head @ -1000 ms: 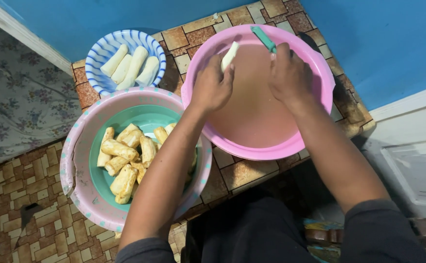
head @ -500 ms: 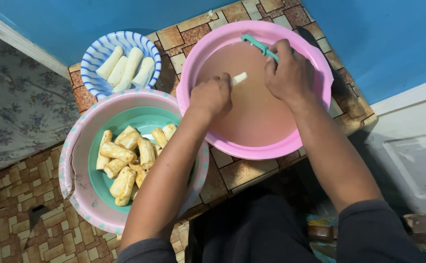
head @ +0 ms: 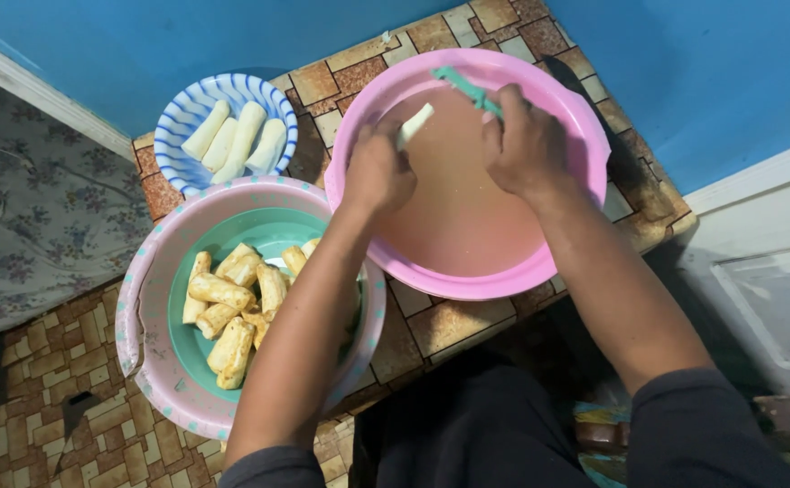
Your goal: Peeling the outer skin of cassava roots using a handheld peeler over a bowl of water.
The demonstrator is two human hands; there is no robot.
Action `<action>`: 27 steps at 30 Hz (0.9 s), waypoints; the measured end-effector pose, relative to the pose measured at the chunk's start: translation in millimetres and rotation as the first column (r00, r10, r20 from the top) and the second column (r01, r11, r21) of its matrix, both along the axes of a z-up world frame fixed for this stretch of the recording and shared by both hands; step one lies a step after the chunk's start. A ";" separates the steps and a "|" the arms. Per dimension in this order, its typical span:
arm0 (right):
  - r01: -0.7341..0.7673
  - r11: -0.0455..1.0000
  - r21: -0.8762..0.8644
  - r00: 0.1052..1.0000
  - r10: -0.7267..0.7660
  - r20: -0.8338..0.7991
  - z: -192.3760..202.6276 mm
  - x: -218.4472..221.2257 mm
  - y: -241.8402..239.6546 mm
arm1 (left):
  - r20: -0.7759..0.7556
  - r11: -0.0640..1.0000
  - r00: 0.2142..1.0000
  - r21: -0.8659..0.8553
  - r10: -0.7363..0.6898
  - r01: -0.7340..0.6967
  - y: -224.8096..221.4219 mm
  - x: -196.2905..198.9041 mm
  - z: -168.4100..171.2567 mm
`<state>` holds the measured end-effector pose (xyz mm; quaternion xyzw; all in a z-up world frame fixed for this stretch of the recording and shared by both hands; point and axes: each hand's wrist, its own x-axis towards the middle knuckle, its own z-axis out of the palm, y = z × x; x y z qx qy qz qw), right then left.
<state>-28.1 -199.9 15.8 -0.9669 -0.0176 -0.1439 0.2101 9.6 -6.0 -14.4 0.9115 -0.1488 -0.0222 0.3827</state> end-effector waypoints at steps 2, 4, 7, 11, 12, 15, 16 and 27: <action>-0.079 0.995 -0.053 0.990 0.084 0.115 -19.2 1.9 -3.8 | -0.039 0.991 0.999 -0.128 0.028 -0.033 1.1 -1.9 6.7; -0.152 0.982 -0.114 0.959 0.174 0.222 -25.2 3.2 -4.2 | -0.082 0.965 0.995 -0.253 0.051 -0.070 0.9 -2.0 8.6; -0.215 0.967 -0.139 0.954 0.238 0.180 -7.3 0.8 4.6 | -0.151 0.816 0.988 -0.575 -0.028 -0.064 1.7 -0.9 6.0; 0.027 0.999 0.041 0.999 -0.026 -0.040 1.3 0.5 -1.1 | -0.316 0.740 0.948 -0.647 -0.041 -0.184 4.4 1.4 13.1; 0.015 0.998 0.069 0.989 -0.025 0.149 -7.6 2.7 -8.6 | -0.339 0.724 0.941 -0.656 -0.028 -0.214 4.7 2.1 13.6; -0.035 0.989 0.147 0.987 0.011 0.160 -12.5 4.5 -8.5 | -0.310 0.674 0.935 -0.730 -0.175 -0.116 8.4 7.4 2.5; -0.030 0.988 0.149 0.987 0.006 0.158 -11.2 3.3 -7.3 | -0.312 0.676 0.933 -0.728 -0.179 -0.114 7.8 5.6 5.7; -0.256 0.961 -0.105 0.966 0.257 0.004 -5.0 2.5 -1.5 | -0.392 0.832 0.874 -0.555 -0.289 0.027 5.0 -3.5 15.3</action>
